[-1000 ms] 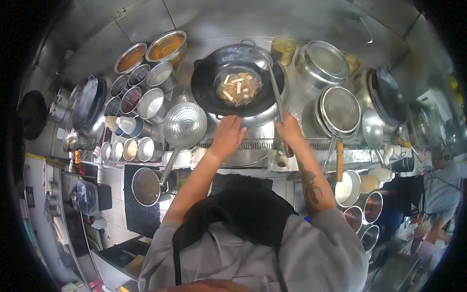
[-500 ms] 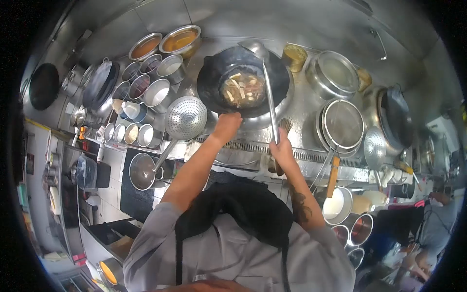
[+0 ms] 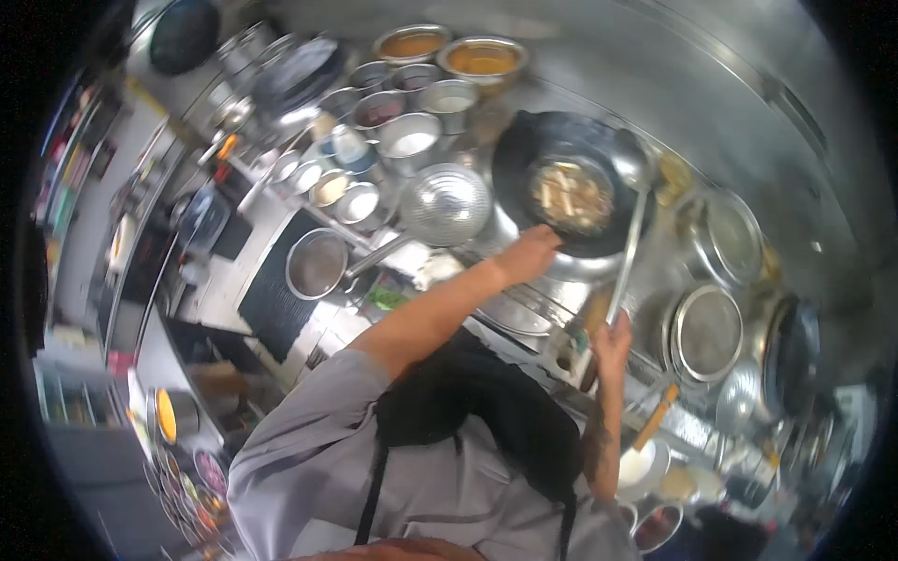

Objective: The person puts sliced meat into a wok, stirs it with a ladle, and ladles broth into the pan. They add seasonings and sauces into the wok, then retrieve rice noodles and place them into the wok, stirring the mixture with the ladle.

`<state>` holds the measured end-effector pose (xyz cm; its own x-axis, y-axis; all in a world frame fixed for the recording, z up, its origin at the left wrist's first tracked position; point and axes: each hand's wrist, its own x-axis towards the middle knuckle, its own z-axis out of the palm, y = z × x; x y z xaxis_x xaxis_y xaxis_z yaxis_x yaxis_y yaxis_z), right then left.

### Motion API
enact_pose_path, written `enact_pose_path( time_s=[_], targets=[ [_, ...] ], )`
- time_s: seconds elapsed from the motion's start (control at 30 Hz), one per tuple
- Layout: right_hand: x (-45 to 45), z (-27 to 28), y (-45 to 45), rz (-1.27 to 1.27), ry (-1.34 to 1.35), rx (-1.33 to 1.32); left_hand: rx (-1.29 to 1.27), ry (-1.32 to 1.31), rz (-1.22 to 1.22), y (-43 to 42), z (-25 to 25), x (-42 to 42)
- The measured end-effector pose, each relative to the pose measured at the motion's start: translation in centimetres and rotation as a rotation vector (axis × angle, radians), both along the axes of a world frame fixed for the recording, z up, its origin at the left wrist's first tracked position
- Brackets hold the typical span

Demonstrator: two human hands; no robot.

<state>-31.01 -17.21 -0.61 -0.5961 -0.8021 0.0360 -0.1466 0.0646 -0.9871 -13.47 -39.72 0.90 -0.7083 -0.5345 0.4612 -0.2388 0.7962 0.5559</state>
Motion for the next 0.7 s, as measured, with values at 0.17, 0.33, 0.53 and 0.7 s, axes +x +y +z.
enact_pose_path(
  time_s=[0.17, 0.33, 0.53, 0.7],
  targets=[
    [-3.3, -3.4, 0.9, -0.044, 0.709, -0.059, 0.166, 0.328, 0.129, 1.4, 4.0, 8.2],
    [-1.8, -4.5, 2.0, -0.143, 0.464, 0.038, 0.55, 0.372, 0.736, -1.0, 5.9, 26.0],
    [4.6, 3.1, -4.4, -0.143, 0.373, 0.101, 0.088, 0.354, 1.123, -12.6, 0.7, 46.3],
    [11.8, 6.5, -11.6, -0.129, 0.105, 0.001, 0.131, 0.225, 1.119, -22.4, 0.7, 52.6]
  ],
)
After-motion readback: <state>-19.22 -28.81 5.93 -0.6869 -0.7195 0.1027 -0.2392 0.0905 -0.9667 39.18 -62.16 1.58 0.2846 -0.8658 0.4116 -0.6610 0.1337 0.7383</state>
